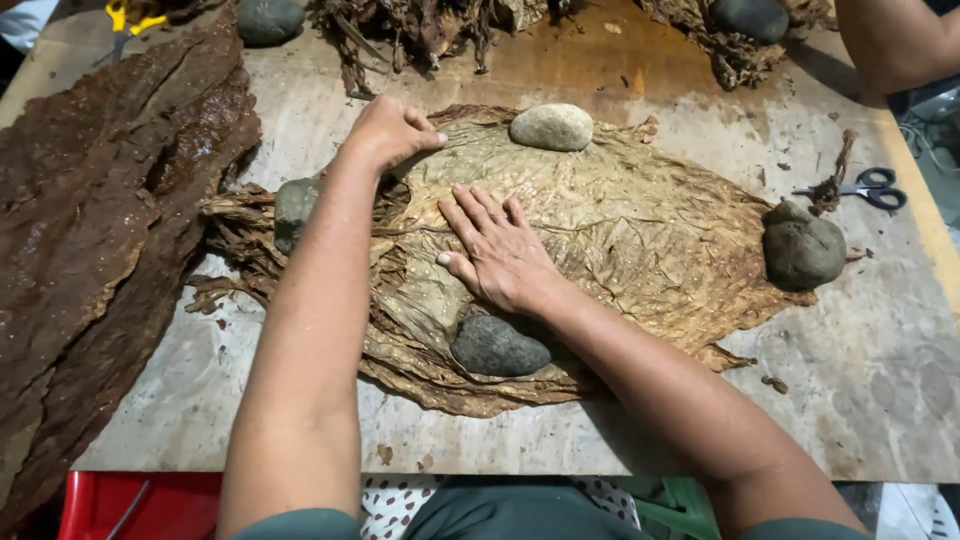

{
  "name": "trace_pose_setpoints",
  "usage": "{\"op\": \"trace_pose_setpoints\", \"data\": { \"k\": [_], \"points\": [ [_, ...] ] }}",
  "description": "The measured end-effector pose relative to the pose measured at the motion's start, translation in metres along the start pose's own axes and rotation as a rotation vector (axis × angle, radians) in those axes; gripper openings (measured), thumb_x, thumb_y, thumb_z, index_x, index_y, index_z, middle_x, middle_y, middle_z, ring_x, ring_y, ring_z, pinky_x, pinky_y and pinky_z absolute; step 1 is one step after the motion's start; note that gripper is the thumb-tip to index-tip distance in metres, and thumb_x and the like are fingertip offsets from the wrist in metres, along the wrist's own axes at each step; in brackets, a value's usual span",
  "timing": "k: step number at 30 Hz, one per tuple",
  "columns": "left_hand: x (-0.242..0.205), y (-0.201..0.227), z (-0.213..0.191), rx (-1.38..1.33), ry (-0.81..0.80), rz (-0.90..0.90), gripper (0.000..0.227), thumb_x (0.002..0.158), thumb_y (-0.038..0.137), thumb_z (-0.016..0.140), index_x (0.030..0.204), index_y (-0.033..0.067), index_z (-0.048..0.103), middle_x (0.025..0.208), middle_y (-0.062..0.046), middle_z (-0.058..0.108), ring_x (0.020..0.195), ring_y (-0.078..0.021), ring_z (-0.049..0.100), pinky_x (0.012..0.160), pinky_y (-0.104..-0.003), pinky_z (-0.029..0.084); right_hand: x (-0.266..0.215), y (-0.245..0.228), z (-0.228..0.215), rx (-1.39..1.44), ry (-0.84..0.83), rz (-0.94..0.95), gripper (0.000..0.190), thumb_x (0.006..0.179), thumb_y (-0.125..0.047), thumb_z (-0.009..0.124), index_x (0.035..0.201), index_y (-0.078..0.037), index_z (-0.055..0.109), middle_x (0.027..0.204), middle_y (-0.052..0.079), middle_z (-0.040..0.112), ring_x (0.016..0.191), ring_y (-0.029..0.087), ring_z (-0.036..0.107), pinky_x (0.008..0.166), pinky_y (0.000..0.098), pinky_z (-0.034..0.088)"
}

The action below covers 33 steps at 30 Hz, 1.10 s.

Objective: The person places several smooth stones on a large dried leaf spread on a table and presses down with both hands to flatten it. The person repeatedly adjusts the leaf edges and repositions the stones while continuing to press the leaf flat.

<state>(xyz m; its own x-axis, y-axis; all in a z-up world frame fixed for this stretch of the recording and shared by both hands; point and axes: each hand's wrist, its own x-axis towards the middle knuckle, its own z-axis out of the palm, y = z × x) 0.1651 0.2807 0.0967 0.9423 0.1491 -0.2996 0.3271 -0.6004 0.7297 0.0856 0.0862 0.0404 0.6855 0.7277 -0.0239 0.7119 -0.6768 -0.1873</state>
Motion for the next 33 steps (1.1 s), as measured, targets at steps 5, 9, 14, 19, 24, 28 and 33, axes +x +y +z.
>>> {"op": "trace_pose_setpoints", "data": {
  "k": [5,9,14,19,24,28,33],
  "points": [
    [0.017,-0.011,0.011,-0.068,0.117,0.018,0.013,0.086,0.019,0.077,0.079,0.0174,0.067,0.113,-0.001,0.068,0.112,-0.0183,0.06,0.114,-0.048,0.037,-0.001,0.0,0.001,0.001,0.02,-0.005,0.071,0.099,-0.057,0.016,0.156,-0.015,0.01,0.163,0.012,0.011,0.15,0.029,0.008,0.117,0.0539,0.003],
    [0.01,-0.009,0.022,-0.039,0.212,-0.107,0.02,0.097,0.024,0.071,0.08,0.0147,0.069,0.075,0.001,0.068,0.048,-0.0061,0.039,0.048,-0.016,0.04,0.001,0.004,0.008,-0.03,0.065,-0.018,0.07,0.1,-0.055,0.022,0.156,-0.014,0.015,0.163,0.013,0.015,0.15,0.03,0.013,0.116,0.0552,0.008],
    [0.043,-0.039,0.044,-0.019,0.356,0.008,0.013,0.092,0.024,0.071,0.082,0.0175,0.066,0.097,0.002,0.073,0.072,-0.0091,0.059,0.071,-0.03,0.044,0.001,0.004,0.006,-0.015,0.059,-0.015,0.071,0.1,-0.056,0.023,0.156,-0.014,0.015,0.163,0.012,0.016,0.15,0.029,0.013,0.116,0.0553,0.009],
    [0.028,-0.051,0.049,0.084,0.462,0.169,0.019,0.085,0.028,0.058,0.09,0.0166,0.072,0.095,-0.012,0.073,0.103,-0.0365,0.067,0.087,-0.05,0.053,0.009,0.009,-0.022,0.09,-0.092,-0.012,0.071,0.1,-0.059,0.026,0.156,-0.016,0.021,0.16,0.016,0.021,0.149,0.034,0.019,0.113,0.0597,0.021],
    [0.051,-0.061,0.055,0.123,0.56,0.219,0.017,0.088,0.026,0.075,0.09,0.0194,0.06,0.087,-0.001,0.067,0.074,-0.0176,0.063,0.063,-0.038,0.05,0.049,0.023,-0.032,0.118,0.026,0.056,0.065,0.101,-0.048,0.02,0.153,-0.009,0.02,0.161,0.016,0.014,0.149,0.031,0.011,0.117,0.0529,0.006],
    [0.028,-0.043,0.043,0.105,0.564,0.173,0.015,0.087,0.025,0.076,0.086,0.0182,0.062,0.089,-0.006,0.07,0.076,-0.0257,0.066,0.06,-0.046,0.048,0.059,0.005,-0.029,-0.045,-0.153,0.091,0.077,0.096,-0.058,0.004,0.156,-0.01,0.002,0.163,0.007,-0.004,0.15,0.022,-0.005,0.12,0.0481,0.0],
    [0.036,-0.044,0.025,-0.046,0.383,0.108,0.016,0.083,0.034,0.074,0.086,0.0184,0.07,0.095,-0.005,0.074,0.087,-0.0237,0.068,0.074,-0.041,0.05,0.064,0.013,-0.009,-0.001,-0.111,0.109,0.079,0.094,-0.062,0.005,0.156,-0.013,0.004,0.164,0.009,0.0,0.151,0.024,-0.002,0.119,0.0522,-0.004]
  ]
}}
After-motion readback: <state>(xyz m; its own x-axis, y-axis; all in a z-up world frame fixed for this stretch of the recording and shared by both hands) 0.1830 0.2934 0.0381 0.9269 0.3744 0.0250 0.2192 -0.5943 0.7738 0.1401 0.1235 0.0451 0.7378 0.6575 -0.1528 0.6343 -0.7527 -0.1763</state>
